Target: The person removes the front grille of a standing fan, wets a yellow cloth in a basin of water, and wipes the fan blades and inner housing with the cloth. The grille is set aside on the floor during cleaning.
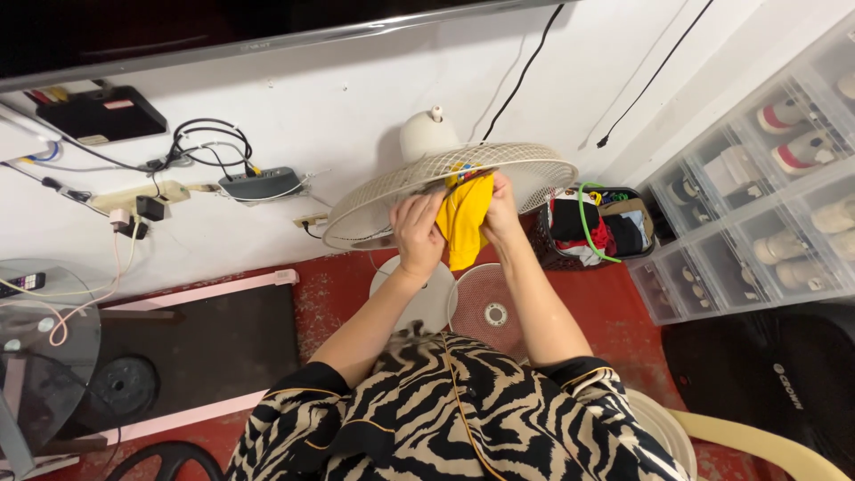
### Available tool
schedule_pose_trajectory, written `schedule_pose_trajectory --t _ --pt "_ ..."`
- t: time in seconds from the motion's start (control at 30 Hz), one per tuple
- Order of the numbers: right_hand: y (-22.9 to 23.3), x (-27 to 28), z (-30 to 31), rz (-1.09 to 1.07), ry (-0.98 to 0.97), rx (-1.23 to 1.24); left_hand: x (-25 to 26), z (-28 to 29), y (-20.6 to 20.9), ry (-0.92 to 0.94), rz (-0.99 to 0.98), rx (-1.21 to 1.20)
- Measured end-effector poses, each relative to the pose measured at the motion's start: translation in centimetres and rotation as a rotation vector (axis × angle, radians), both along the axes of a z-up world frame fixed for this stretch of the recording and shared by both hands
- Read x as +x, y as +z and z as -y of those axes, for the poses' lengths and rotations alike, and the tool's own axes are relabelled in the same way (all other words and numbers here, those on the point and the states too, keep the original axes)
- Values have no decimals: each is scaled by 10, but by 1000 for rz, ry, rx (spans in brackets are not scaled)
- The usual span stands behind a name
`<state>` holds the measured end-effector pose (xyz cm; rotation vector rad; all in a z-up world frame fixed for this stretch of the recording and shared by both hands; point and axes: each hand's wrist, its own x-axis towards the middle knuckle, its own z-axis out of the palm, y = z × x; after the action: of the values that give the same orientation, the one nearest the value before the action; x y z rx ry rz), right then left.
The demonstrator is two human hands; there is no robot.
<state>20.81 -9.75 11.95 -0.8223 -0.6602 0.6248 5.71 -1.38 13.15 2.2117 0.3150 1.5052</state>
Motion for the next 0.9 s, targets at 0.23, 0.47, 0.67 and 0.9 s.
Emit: schedule_pose_trajectory --t 0.23,0.47,0.67,0.9 --pt "1 -2 6 -87 -52 73 -2 5 9 -42 32 24" --pt "-7 5 17 -123 -53 128 -2 10 14 -72 49 1" --pt "-26 21 16 -385 -34 210 0 13 22 -122 83 -35" --pt "-32 22 20 -369 -45 182 2 17 22 -130 63 -48"
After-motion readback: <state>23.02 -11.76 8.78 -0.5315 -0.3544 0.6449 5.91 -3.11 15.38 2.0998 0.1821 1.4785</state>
